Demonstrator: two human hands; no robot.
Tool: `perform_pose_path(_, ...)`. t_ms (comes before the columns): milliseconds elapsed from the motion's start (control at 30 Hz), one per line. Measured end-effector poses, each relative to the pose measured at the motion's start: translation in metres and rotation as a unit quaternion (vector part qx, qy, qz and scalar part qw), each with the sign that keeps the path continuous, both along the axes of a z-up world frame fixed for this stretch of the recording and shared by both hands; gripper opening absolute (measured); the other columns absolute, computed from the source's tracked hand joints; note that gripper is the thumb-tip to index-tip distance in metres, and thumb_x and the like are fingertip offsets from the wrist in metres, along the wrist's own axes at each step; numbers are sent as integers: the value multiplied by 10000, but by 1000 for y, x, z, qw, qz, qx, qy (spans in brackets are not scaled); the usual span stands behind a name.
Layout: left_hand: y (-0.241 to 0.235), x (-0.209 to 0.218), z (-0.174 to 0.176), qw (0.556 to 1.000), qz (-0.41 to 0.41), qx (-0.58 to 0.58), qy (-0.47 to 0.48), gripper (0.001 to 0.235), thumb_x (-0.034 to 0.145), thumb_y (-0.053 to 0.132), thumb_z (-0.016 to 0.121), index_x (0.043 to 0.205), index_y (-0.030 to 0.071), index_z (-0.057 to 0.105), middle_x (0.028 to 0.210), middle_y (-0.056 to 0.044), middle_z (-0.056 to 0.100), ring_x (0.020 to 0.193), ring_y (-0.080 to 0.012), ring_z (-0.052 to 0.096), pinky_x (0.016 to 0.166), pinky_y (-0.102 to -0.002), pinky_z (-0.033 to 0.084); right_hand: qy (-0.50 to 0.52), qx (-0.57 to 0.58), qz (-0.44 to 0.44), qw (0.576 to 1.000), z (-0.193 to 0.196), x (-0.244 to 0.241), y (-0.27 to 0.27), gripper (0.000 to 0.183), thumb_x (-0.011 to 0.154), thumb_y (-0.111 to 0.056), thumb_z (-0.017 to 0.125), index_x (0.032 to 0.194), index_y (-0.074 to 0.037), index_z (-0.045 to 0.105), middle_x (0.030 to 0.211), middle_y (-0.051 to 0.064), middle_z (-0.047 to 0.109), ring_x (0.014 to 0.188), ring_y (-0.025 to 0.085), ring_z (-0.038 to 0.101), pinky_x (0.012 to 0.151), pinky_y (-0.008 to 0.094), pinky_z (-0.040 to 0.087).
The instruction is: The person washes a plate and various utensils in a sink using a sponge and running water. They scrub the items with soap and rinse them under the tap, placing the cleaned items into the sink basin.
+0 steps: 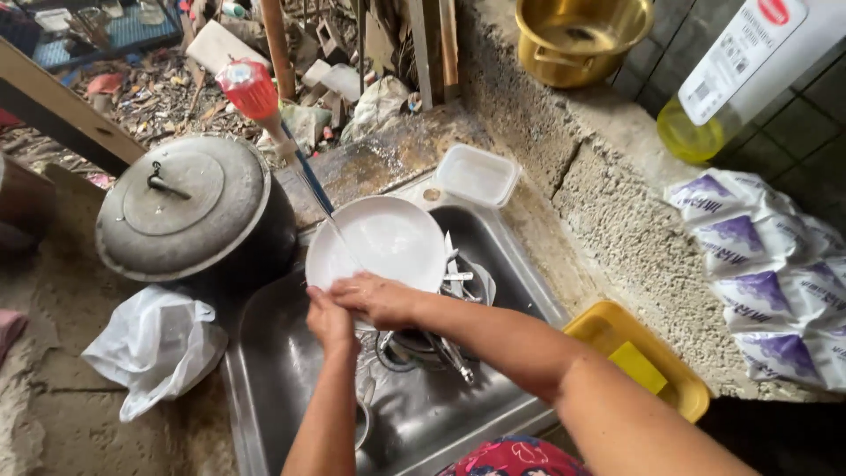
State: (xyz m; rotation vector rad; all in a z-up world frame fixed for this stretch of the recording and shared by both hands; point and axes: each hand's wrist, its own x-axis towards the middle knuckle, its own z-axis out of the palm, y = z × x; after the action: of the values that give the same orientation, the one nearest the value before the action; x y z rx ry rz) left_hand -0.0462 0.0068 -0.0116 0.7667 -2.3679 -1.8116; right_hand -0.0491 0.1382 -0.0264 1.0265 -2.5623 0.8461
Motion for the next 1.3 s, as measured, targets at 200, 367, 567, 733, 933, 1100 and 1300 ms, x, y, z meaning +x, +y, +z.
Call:
perform_pose_path(200, -25, 13, 8, 996, -4, 65, 67, 568, 1184, 526, 556, 1170, 16, 807, 1078, -250, 786, 1062, -258, 736, 946, -439, 582, -233, -214, -65, 946, 39, 20, 88, 444, 1047, -518, 471, 1009, -146, 711, 1033, 90, 717, 1001, 331, 690, 939, 470, 532)
perform_pose_path(367, 7, 19, 9, 993, -71, 31, 86, 582, 1188, 495, 512, 1143, 3, 820, 1083, -270, 792, 1144, -352, 741, 976, -511, 553, -211, -43, -220, 951, 46, -9, 34, 309, 1012, -473, 627, 1157, -211, 706, 1232, 94, 732, 1195, 356, 677, 995, 459, 594)
perform_pose_path(567, -43, 5, -4, 996, -20, -16, 86, 429, 1155, 334, 619, 1052, -50, 780, 902, -266, 756, 843, -295, 726, 807, -484, 568, -190, -82, -114, 972, 22, 45, 59, 247, 1089, -398, 515, 1025, -214, 667, 1046, 15, 719, 1050, 275, 705, 866, 449, 615)
perform_pose_path(733, -27, 18, -6, 996, -84, 11, -1, 473, 966, 293, 809, 1225, -99, 752, 1068, -376, 756, 1072, -399, 757, 807, -564, 569, -60, 170, -218, 959, 99, -1, 85, 45, 969, -207, 625, 975, -187, 665, 1023, 51, 673, 993, 272, 710, 770, 368, 644)
perform_pose_path(933, -19, 16, 52, 982, -168, 70, -59, 570, 829, 233, 767, 1354, 14, 724, 1246, -138, 801, 1100, -241, 738, 918, -385, 598, 57, -126, -289, 947, 296, -57, 40, 586, 1165, -310, 548, 1677, -191, 289, 1767, 214, 312, 1569, 390, 484, 950, 375, 715)
perform_pose_path(1100, -29, 22, 109, 949, -211, -231, 31, 320, 940, 322, 554, 1137, 71, 568, 1039, -287, 735, 1024, -579, 641, 882, -622, 463, -80, -45, -245, 965, 333, -161, 0, 532, 1158, -254, 260, 1685, -267, 332, 1795, 113, 291, 1639, 466, 219, 1328, 599, 260)
perform_pose_path(1300, -56, 40, 99, 851, -210, -421, 235, 148, 1055, 106, 585, 1198, 71, 585, 1076, -93, 654, 949, -377, 689, 681, -518, 544, 39, -61, -369, 927, 328, -178, -14, 779, 923, -577, 699, 1522, -116, 512, 1626, 274, 506, 749, 120, 815, 545, 221, 683)
